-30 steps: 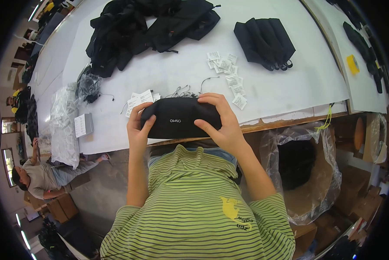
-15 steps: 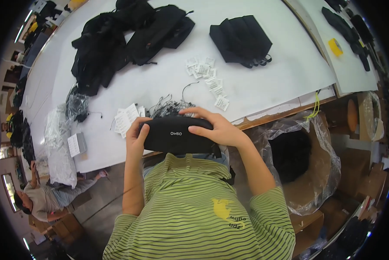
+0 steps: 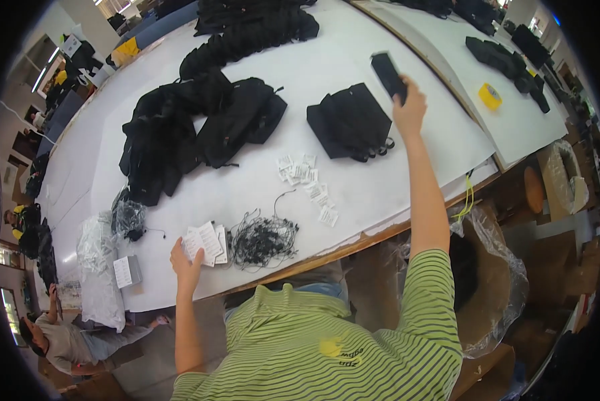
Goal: The recorder is placing small instruction booklets into black zipper cases.
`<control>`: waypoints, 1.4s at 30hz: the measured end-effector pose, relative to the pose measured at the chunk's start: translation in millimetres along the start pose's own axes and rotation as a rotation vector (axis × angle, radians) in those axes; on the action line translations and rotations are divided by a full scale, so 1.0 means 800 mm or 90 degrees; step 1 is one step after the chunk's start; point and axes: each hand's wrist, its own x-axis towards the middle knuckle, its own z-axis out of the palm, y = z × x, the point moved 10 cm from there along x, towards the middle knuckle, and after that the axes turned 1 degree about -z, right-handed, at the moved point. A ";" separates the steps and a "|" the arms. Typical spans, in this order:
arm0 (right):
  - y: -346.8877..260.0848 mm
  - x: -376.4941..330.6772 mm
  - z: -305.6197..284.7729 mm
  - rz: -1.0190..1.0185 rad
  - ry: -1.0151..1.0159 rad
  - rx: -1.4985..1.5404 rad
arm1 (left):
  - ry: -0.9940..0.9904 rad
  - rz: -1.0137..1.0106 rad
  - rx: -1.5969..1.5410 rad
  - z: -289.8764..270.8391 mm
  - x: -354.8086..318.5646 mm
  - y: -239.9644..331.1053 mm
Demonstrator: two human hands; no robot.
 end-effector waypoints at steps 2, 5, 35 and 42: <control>0.066 -0.049 0.089 0.037 -0.284 -0.085 | -0.022 0.003 -0.005 0.007 -0.001 0.002; 0.096 -0.048 0.106 0.162 -0.262 0.060 | -0.028 -0.009 0.004 0.000 -0.005 -0.003; -0.251 -0.279 0.123 -0.158 -0.537 0.056 | -0.014 -0.228 -0.711 -0.038 -0.042 0.040; -0.255 -0.264 0.131 -0.168 -0.607 0.141 | -0.018 -0.268 -0.648 -0.050 -0.071 0.044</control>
